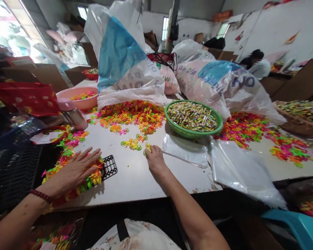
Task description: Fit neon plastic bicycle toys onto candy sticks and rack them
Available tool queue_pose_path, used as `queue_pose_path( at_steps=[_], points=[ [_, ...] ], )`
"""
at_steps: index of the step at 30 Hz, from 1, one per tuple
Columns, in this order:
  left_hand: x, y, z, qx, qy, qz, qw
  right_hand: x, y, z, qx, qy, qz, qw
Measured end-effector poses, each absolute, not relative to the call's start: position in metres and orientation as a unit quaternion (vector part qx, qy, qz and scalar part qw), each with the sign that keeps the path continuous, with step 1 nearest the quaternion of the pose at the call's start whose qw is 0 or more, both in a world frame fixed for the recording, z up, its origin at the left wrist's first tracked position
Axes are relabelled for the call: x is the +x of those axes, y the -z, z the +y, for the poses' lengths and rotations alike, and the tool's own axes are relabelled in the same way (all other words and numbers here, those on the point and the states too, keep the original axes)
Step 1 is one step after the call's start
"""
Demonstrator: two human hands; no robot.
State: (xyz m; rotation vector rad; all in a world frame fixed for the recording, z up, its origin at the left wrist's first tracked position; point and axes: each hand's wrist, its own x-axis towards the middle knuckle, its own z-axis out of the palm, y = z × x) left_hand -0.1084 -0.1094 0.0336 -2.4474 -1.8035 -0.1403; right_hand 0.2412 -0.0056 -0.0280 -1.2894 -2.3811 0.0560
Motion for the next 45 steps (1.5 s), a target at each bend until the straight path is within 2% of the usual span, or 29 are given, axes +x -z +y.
queue_pose_path(
  at_steps=[3,5,12,16,18,22,25,30,33,39,45],
  points=[
    [-0.092,-0.04,-0.11,-0.788,0.133,-0.593,0.102,0.245,0.035,-0.004,-0.466,0.005,-0.86,0.206],
    [-0.057,-0.041,-0.114,-0.802,0.195,-0.557,0.097,0.238,0.036,-0.004,-0.472,-0.004,-0.855,0.213],
    [0.075,0.015,-0.081,-0.794,0.284,-0.537,-0.018,0.216,0.031,-0.019,-0.455,-0.119,-0.813,0.342],
    [0.09,0.036,-0.044,-0.748,0.324,-0.571,-0.092,0.223,0.016,-0.033,-0.438,-0.191,-0.813,0.333],
    [0.089,0.037,-0.035,-0.735,0.353,-0.562,-0.14,0.243,-0.002,-0.026,-0.432,-0.155,-0.826,0.328],
    [0.079,0.035,-0.025,-0.654,0.44,-0.56,-0.255,0.313,-0.056,0.034,-0.53,0.039,-0.772,0.347],
    [0.072,0.036,-0.018,-0.542,0.474,-0.6,-0.349,0.364,-0.091,0.098,-0.655,0.084,-0.682,0.313],
    [0.067,0.048,-0.004,-0.367,0.537,-0.596,-0.471,0.373,-0.108,0.177,-0.729,-0.029,-0.661,0.178],
    [0.063,0.048,0.002,-0.306,0.593,-0.552,-0.501,0.348,-0.105,0.197,-0.757,-0.051,-0.639,0.129],
    [0.05,0.037,0.01,-0.174,0.662,-0.499,-0.531,0.323,-0.105,0.208,-0.782,0.023,-0.618,0.071],
    [0.044,0.043,0.014,-0.183,0.678,-0.495,-0.512,0.342,-0.106,0.215,-0.76,0.024,-0.642,0.103]
  ],
)
